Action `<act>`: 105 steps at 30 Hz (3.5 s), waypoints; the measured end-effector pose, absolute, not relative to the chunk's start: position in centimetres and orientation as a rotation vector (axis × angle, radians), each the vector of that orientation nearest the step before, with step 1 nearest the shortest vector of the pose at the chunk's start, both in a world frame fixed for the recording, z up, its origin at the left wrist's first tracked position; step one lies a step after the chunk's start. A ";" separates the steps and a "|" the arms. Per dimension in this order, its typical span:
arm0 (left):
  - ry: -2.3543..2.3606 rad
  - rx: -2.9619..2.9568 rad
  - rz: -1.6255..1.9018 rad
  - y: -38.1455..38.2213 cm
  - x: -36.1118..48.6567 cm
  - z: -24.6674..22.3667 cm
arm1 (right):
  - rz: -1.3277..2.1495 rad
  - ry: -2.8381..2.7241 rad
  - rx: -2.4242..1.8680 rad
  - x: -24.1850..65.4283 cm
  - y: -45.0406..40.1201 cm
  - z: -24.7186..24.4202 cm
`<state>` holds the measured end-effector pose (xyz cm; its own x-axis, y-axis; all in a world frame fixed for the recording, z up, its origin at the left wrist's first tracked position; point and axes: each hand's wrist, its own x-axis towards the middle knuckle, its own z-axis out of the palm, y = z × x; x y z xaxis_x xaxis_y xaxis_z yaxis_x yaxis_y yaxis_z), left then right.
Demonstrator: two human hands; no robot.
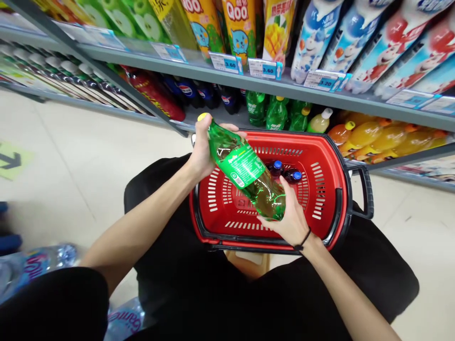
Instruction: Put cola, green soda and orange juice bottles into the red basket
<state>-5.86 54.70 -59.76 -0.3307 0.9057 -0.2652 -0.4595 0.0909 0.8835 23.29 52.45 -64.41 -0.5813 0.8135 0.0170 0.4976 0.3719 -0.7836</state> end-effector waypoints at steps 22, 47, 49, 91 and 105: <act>1.021 0.490 1.555 54.1 -5.9 -58.9 | 1.002 -2.212 -1.100 22.9 51.3 -65.8; 0.961 0.462 1.572 53.7 -5.6 -58.8 | 2.885 -0.455 -0.642 21.3 49.4 -66.7; 0.976 0.458 1.567 53.7 -5.4 -59.0 | 2.927 -0.416 -0.590 21.8 48.7 -67.8; 1.118 0.482 1.533 54.3 -6.9 -59.0 | 1.892 -1.391 -1.253 22.0 50.6 -66.7; 1.109 0.419 1.525 54.0 -6.6 -60.1 | 1.065 -1.978 -1.161 23.5 52.9 -65.3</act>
